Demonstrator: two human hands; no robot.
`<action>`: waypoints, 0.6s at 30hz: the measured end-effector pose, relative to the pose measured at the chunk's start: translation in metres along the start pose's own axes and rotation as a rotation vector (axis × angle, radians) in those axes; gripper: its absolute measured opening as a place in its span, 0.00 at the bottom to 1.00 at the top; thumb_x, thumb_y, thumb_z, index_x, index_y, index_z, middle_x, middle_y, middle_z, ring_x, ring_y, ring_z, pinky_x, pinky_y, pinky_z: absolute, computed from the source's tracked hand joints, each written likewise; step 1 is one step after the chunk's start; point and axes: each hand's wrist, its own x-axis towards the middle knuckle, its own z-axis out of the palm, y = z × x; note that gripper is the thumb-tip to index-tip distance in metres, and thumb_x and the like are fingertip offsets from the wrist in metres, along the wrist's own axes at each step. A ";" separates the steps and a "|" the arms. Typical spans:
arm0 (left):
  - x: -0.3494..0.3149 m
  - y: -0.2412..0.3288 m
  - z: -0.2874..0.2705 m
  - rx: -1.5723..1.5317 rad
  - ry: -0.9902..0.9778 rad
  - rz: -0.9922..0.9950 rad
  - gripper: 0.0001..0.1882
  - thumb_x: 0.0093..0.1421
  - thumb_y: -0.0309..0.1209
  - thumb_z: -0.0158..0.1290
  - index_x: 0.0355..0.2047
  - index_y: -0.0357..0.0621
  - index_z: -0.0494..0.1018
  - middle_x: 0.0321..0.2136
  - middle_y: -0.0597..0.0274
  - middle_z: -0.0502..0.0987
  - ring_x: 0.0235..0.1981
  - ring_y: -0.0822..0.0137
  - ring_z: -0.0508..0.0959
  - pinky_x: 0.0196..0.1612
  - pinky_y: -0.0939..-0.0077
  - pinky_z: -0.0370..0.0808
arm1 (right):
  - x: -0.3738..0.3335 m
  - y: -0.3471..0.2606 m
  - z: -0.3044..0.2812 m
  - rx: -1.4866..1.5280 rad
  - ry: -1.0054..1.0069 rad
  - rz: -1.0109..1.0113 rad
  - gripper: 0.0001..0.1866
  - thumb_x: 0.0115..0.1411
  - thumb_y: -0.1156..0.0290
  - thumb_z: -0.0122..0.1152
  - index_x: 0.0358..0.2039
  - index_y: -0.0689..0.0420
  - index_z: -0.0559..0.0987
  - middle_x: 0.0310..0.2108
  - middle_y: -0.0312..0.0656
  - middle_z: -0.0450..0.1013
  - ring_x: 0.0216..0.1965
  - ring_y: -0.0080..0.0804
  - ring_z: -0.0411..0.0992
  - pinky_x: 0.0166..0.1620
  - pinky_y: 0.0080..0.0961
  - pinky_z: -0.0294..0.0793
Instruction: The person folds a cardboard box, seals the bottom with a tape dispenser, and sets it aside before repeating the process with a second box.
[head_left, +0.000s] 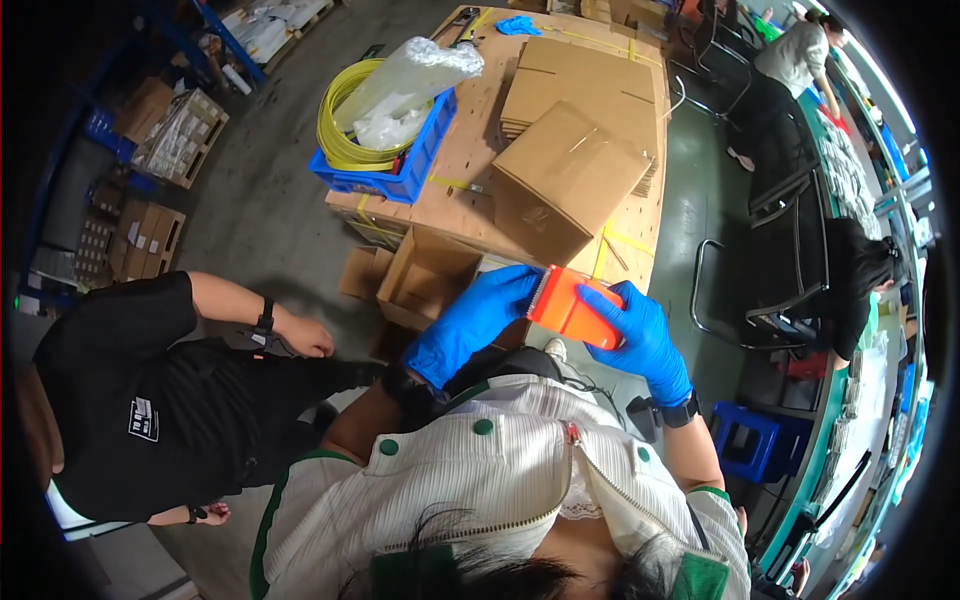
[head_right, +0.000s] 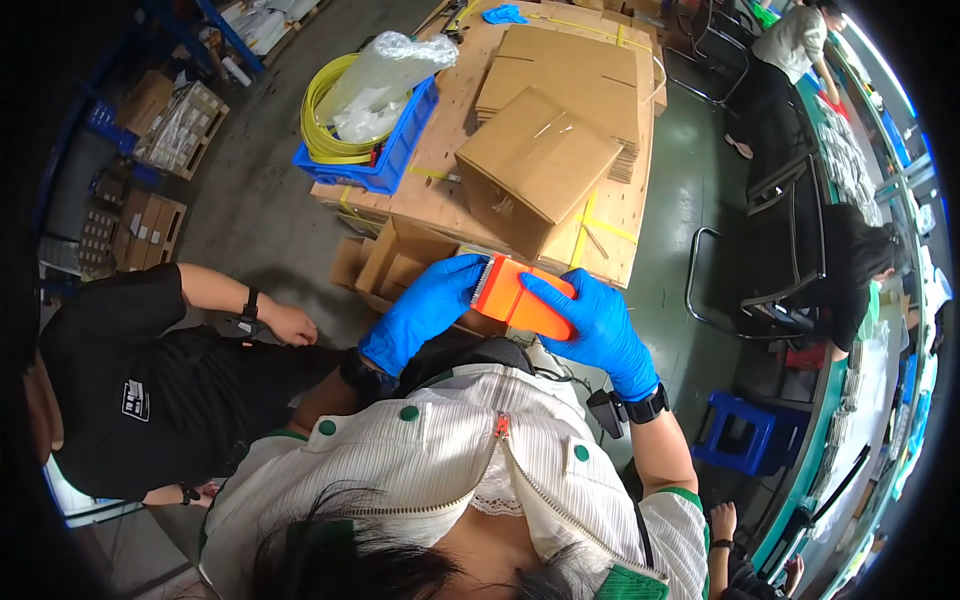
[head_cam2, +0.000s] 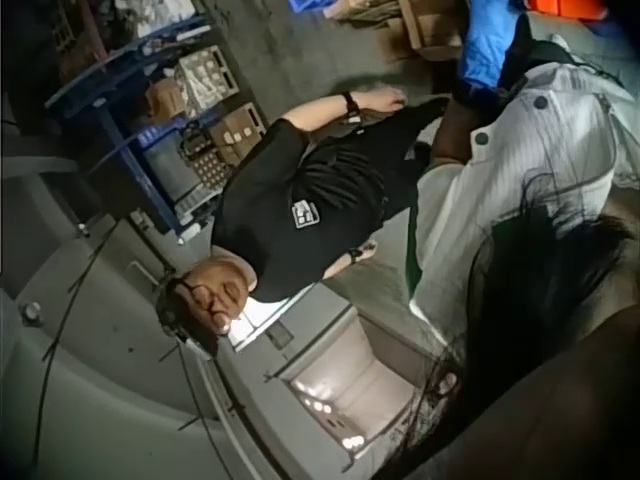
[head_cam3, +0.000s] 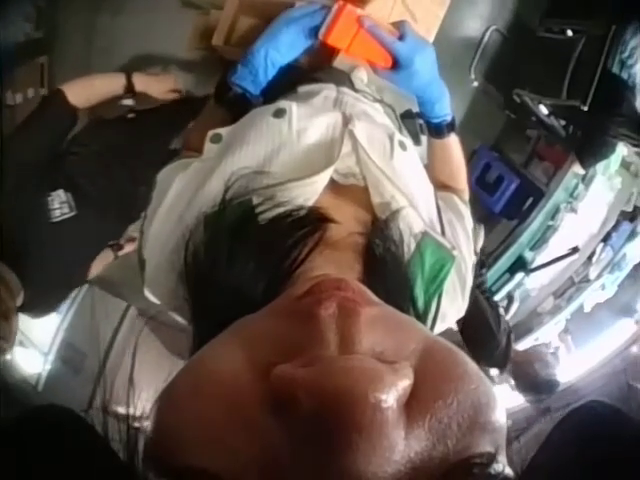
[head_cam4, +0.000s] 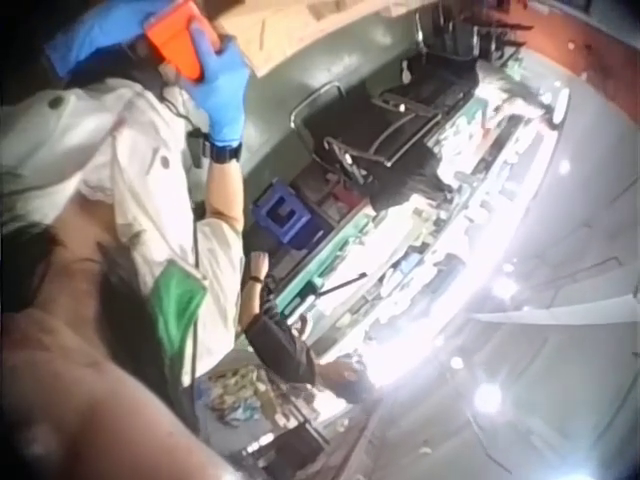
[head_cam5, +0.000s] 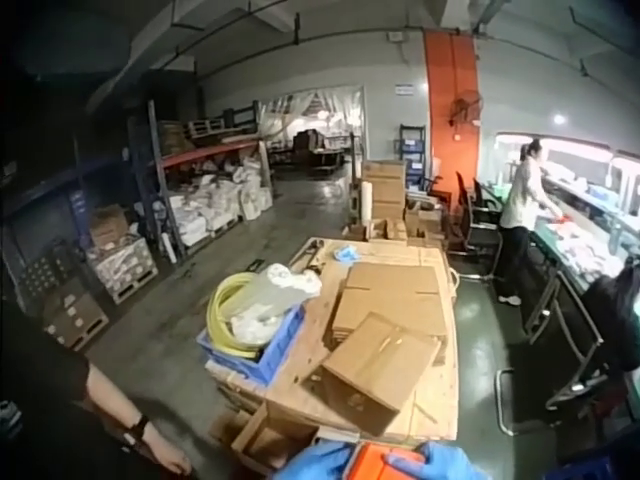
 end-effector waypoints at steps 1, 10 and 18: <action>-0.002 0.001 -0.001 -0.180 0.043 -0.122 0.18 0.65 0.36 0.44 0.49 0.36 0.71 0.41 0.59 0.77 0.40 0.70 0.76 0.45 0.76 0.73 | 0.001 -0.002 0.000 0.003 -0.012 -0.006 0.39 0.35 0.68 0.70 0.54 0.43 0.72 0.32 0.47 0.68 0.30 0.46 0.71 0.34 0.32 0.73; -0.012 0.017 -0.021 -0.640 -0.015 -0.267 0.18 0.65 0.35 0.43 0.46 0.34 0.72 0.38 0.57 0.78 0.38 0.67 0.78 0.45 0.76 0.74 | 0.010 -0.004 0.006 0.059 0.053 -0.115 0.40 0.37 0.67 0.70 0.56 0.39 0.71 0.35 0.47 0.70 0.32 0.45 0.72 0.35 0.32 0.74; -0.017 0.034 -0.005 -0.156 0.188 -0.146 0.14 0.65 0.31 0.45 0.45 0.36 0.74 0.37 0.60 0.78 0.39 0.72 0.76 0.44 0.77 0.73 | 0.013 -0.009 0.004 0.024 -0.004 -0.102 0.40 0.37 0.67 0.70 0.56 0.39 0.71 0.35 0.47 0.70 0.32 0.45 0.72 0.35 0.33 0.74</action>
